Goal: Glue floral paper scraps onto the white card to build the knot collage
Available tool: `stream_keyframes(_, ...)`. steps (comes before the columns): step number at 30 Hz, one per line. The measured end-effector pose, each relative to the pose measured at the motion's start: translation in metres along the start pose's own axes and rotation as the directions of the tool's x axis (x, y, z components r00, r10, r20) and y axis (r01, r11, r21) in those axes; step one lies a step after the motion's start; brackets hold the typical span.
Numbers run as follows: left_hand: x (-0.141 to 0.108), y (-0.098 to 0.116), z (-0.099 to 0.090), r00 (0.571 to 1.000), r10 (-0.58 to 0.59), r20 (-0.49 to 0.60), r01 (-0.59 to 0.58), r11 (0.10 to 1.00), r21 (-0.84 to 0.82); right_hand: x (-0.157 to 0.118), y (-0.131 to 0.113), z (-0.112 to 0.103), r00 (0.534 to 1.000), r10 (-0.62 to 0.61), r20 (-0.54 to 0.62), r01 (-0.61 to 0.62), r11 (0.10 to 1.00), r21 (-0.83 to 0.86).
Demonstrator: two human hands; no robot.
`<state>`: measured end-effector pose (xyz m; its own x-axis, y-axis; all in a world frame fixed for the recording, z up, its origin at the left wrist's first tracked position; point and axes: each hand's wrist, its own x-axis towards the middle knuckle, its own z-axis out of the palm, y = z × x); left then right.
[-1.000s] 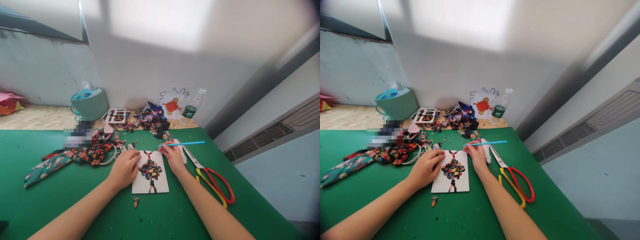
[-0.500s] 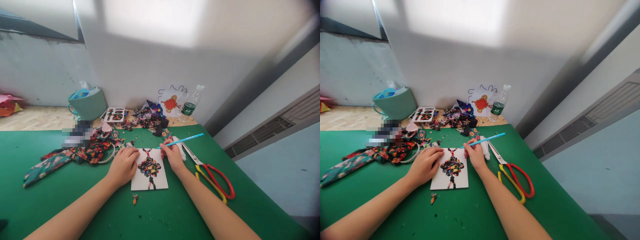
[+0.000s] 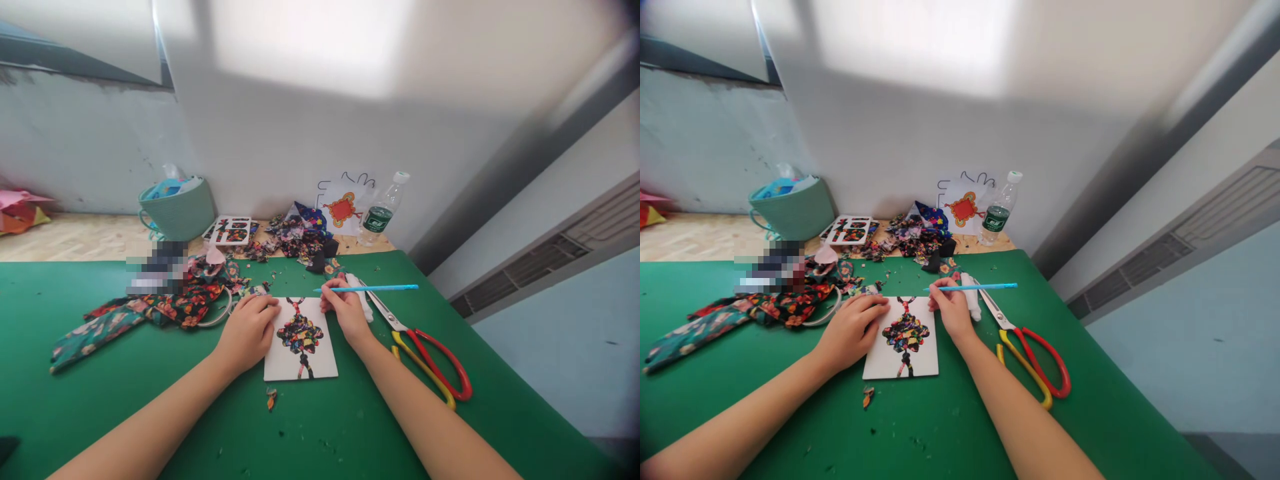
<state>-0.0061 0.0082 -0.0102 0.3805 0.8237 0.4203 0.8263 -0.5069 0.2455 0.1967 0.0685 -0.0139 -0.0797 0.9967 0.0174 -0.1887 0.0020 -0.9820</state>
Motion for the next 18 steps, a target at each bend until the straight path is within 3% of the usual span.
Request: stream_keyframes(18, 0.0007, -0.0030, 0.0013, 0.998, -0.064, -0.019, 0.060, 0.987, -0.150, -0.0045, -0.0021, -0.0002, 0.997, 0.040, 0.069, -0.036, 0.997, -0.067)
